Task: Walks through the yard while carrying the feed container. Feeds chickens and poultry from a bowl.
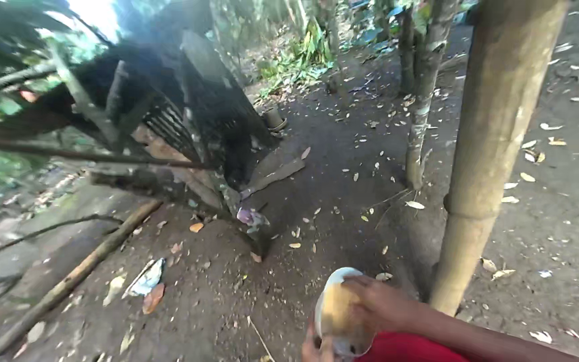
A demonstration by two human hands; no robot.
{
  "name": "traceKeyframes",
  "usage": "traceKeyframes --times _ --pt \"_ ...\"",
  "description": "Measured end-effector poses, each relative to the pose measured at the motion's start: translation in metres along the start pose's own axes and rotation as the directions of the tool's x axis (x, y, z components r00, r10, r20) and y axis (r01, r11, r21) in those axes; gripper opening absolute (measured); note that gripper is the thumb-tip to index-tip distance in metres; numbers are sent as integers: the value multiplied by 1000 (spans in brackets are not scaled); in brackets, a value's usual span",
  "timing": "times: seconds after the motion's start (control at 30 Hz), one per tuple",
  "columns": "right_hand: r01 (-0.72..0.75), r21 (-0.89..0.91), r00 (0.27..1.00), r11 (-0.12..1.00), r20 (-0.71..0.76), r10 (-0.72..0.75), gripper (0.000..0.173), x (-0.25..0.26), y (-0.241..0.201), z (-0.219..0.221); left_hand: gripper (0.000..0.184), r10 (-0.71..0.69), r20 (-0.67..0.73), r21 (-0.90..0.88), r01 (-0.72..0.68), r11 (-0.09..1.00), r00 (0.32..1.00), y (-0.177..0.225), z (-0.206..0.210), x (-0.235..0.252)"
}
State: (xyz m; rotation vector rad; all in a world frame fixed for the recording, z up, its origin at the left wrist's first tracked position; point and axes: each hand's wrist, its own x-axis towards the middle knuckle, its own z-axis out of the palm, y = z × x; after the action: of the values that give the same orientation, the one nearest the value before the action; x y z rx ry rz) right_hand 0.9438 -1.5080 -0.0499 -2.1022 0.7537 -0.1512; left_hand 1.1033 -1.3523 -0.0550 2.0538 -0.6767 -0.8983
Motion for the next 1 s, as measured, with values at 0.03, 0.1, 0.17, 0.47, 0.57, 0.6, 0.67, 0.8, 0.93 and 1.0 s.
traceKeyframes --times 0.03,0.1,0.17,0.47,0.57,0.6,0.67,0.8,0.93,1.0 --pt "-56 38 995 998 -84 59 52 17 13 -28 56 18 70 63 -22 998 997 30 7 40" --pt "-123 133 964 983 -220 150 50 51 41 -75 57 39 192 188 -76 979 981 80 29 120" --pt "-172 215 915 961 -327 237 50 91 76 -111 59 44 296 241 -119 963 954 122 61 200" --pt "-433 263 826 862 -268 497 55 329 254 -265 55 -60 421 160 -9 987 905 236 229 480" --pt "-439 209 868 874 -154 473 56 416 272 -326 55 -113 362 146 64 987 925 286 233 547" --pt "-436 190 883 880 -100 459 56 445 271 -343 56 -131 332 159 81 984 934 302 228 567" --pt "-417 170 906 893 -3 423 55 505 270 -371 57 -147 253 184 102 978 956 327 217 608" --pt "-406 185 911 895 164 379 54 631 289 -399 56 -192 147 114 176 978 970 353 202 704" --pt "-398 144 901 906 247 356 51 762 335 -400 53 -255 107 160 236 959 961 363 201 824" --pt "-370 68 899 927 278 339 48 829 353 -410 52 -234 92 166 217 962 968 367 202 888"
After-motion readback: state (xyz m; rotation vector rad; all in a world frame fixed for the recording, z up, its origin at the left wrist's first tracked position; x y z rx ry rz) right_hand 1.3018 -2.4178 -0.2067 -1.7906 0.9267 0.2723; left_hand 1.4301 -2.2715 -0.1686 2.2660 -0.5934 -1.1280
